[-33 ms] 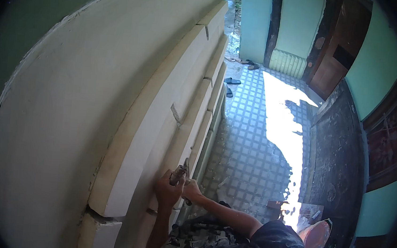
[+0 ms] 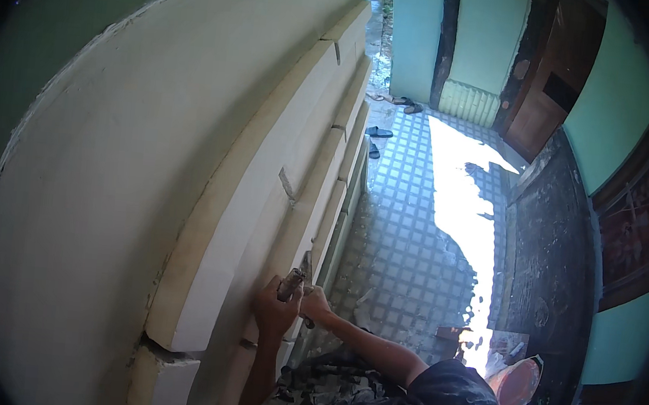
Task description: Applying plaster or putty to gaps and seams in an exterior wall using a putty knife.
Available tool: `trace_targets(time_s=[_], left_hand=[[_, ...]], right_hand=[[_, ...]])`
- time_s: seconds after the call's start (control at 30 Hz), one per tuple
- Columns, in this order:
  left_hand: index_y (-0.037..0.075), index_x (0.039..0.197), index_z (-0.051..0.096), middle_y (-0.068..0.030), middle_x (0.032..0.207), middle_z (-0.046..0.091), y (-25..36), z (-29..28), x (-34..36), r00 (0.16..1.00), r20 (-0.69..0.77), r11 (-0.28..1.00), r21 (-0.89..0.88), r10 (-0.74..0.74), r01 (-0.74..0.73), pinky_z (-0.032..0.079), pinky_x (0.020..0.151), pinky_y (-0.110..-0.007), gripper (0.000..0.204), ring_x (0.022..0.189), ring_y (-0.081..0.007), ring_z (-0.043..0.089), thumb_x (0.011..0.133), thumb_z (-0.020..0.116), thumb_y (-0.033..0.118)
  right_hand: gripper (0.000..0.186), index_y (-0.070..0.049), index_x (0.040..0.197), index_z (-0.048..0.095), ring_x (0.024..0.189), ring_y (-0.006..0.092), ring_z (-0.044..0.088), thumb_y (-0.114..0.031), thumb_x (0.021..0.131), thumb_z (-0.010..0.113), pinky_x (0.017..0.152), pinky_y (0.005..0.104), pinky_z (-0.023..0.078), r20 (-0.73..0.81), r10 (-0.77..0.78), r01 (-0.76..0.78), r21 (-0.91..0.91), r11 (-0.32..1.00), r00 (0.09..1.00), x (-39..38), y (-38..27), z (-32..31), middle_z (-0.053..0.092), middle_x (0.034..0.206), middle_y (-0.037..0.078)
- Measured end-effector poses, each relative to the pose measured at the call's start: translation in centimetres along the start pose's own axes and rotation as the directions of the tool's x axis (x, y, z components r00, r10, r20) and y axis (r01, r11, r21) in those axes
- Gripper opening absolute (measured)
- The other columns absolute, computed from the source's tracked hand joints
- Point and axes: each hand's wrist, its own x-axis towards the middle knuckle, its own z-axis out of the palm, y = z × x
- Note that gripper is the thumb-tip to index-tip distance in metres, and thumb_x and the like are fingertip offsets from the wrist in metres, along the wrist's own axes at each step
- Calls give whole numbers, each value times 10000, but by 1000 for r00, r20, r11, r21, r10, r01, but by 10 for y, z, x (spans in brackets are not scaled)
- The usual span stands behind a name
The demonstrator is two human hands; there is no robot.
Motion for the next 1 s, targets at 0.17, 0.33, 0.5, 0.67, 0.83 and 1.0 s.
trace_targets(time_s=[0.17,0.33,0.5,0.67,0.83,1.0], left_hand=[[48,803,617,-167,652,615,9,-2,0,998,59,1000,1,14,-14,482,562,-447,240,628,-368,645,730,769,219],[47,823,615,-163,670,627,6,-1,-2,998,57,999,40,-5,3,492,592,-460,237,656,-378,647,747,750,227],[42,794,599,-157,679,640,13,1,6,999,51,1000,-12,4,-4,494,598,-458,232,661,-375,653,758,741,222],[42,792,607,-158,681,643,6,-7,12,991,128,999,24,45,-48,497,614,-459,240,649,-367,649,752,752,230],[25,814,581,-172,699,622,-8,-18,13,922,339,982,-24,186,-189,479,631,-448,224,672,-367,632,755,747,162],[11,812,547,-178,661,572,-15,-21,11,913,359,978,-145,193,-150,459,603,-418,195,624,-375,582,775,712,109]], right_hand=[[121,-18,776,611,509,77,529,-106,846,654,426,270,389,-41,-23,17,-121,993,999,2,-4,-3,566,595,8],[177,-39,758,569,497,77,500,-138,894,622,427,269,379,107,339,-355,264,897,935,-78,-28,32,542,595,8],[211,-30,771,528,498,94,486,-144,936,595,421,289,349,91,342,-354,253,900,935,-83,-35,36,515,618,16],[203,-49,771,503,480,115,466,-107,933,610,417,278,344,50,391,-383,343,857,919,-78,-35,54,507,624,25],[228,-57,772,464,469,111,470,-119,927,620,410,279,360,107,405,-409,434,802,908,-139,-37,80,485,608,16],[200,-64,779,472,461,104,475,-81,922,612,395,278,355,84,433,-440,251,862,897,-169,-31,97,502,630,19]])
